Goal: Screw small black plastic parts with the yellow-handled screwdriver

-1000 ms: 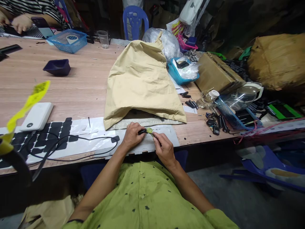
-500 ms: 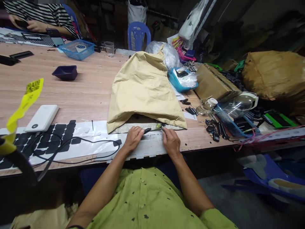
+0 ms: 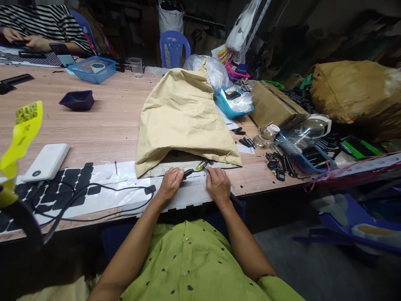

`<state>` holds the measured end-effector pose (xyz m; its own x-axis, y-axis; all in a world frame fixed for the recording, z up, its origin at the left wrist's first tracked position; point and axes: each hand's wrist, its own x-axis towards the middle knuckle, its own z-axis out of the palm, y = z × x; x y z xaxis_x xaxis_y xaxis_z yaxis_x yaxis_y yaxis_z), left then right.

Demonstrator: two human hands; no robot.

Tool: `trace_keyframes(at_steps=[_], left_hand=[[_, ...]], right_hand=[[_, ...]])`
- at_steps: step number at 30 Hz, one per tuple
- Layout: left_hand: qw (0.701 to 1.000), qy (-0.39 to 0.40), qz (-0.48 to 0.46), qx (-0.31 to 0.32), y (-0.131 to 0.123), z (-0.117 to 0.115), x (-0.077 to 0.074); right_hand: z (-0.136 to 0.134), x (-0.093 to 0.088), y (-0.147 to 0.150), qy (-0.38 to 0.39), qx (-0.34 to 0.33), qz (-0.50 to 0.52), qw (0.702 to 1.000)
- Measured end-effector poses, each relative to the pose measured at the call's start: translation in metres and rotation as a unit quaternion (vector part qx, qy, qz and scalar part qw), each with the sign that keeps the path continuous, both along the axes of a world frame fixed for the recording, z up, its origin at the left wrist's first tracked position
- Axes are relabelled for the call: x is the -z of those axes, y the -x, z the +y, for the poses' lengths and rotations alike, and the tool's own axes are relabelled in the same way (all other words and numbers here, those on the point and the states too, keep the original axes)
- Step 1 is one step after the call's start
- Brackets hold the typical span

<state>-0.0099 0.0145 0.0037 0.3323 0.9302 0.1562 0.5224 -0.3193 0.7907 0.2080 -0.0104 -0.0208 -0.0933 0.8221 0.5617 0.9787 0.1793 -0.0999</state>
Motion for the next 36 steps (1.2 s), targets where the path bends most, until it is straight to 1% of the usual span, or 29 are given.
trace_keyframes(at_steps=[3,6,8,10,12,14,16,18,19,21,22,24,25,27,28,30,31,34,36], left_hand=[[0.997,-0.022,0.034,0.066,0.002,-0.015,-0.004],[0.986,-0.074,0.061,0.134,0.005,-0.045,-0.004],[0.975,-0.11,0.103,0.164,0.007,-0.067,0.0],[0.962,-0.139,0.157,0.174,0.007,-0.083,0.005],[0.951,-0.163,0.2,0.169,0.007,-0.094,0.012],[0.945,-0.182,0.22,0.161,0.005,-0.098,0.016],[0.945,-0.193,0.213,0.155,0.004,-0.097,0.016],[0.951,-0.199,0.184,0.147,0.005,-0.088,0.011],[0.956,-0.198,0.167,0.134,0.006,-0.079,0.006],[0.967,-0.19,0.151,0.083,0.007,-0.053,-0.004],[0.969,-0.179,0.164,0.037,0.008,-0.036,-0.011],[0.962,-0.149,0.225,-0.051,0.008,0.0,-0.024],[0.952,-0.127,0.266,-0.079,0.008,0.018,-0.03],[0.929,-0.064,0.349,-0.106,0.006,0.046,-0.041],[0.916,-0.034,0.385,-0.11,0.005,0.056,-0.045],[0.895,0.004,0.432,-0.11,0.003,0.069,-0.049],[0.89,0.01,0.442,-0.108,0.002,0.071,-0.05],[0.89,0.008,0.446,-0.097,0.004,0.071,-0.049],[0.898,-0.003,0.434,-0.073,0.007,0.067,-0.046]], right_hand=[[0.0,-0.001,0.002,0.012,0.002,0.003,1.0],[0.0,-0.002,0.004,0.024,0.002,0.006,1.0],[0.0,-0.002,0.005,0.028,0.001,0.01,1.0],[0.0,-0.003,0.006,0.024,0.001,0.01,1.0],[0.0,-0.003,0.007,0.012,0.001,0.005,1.0],[0.0,-0.002,0.008,0.001,0.001,0.0,1.0],[0.0,-0.002,0.009,0.001,0.004,-0.001,1.0],[0.0,-0.001,0.01,0.008,0.007,0.0,1.0],[0.0,0.0,0.01,0.013,0.008,0.002,1.0],[0.0,0.0,0.01,0.023,0.006,0.005,1.0],[0.0,0.0,0.01,0.026,0.004,0.006,1.0],[0.0,0.001,0.01,0.024,-0.001,0.006,1.0],[0.001,0.001,0.01,0.018,-0.003,0.004,1.0],[0.001,0.002,0.011,0.005,-0.002,0.002,1.0],[0.001,0.003,0.011,0.001,-0.001,0.002,1.0],[0.002,0.004,0.013,-0.001,0.002,0.001,1.0],[0.002,0.004,0.013,-0.001,0.003,0.001,1.0],[0.003,0.003,0.015,-0.007,-0.001,0.0,1.0],[0.002,0.002,0.015,-0.008,-0.003,0.0,1.0]])
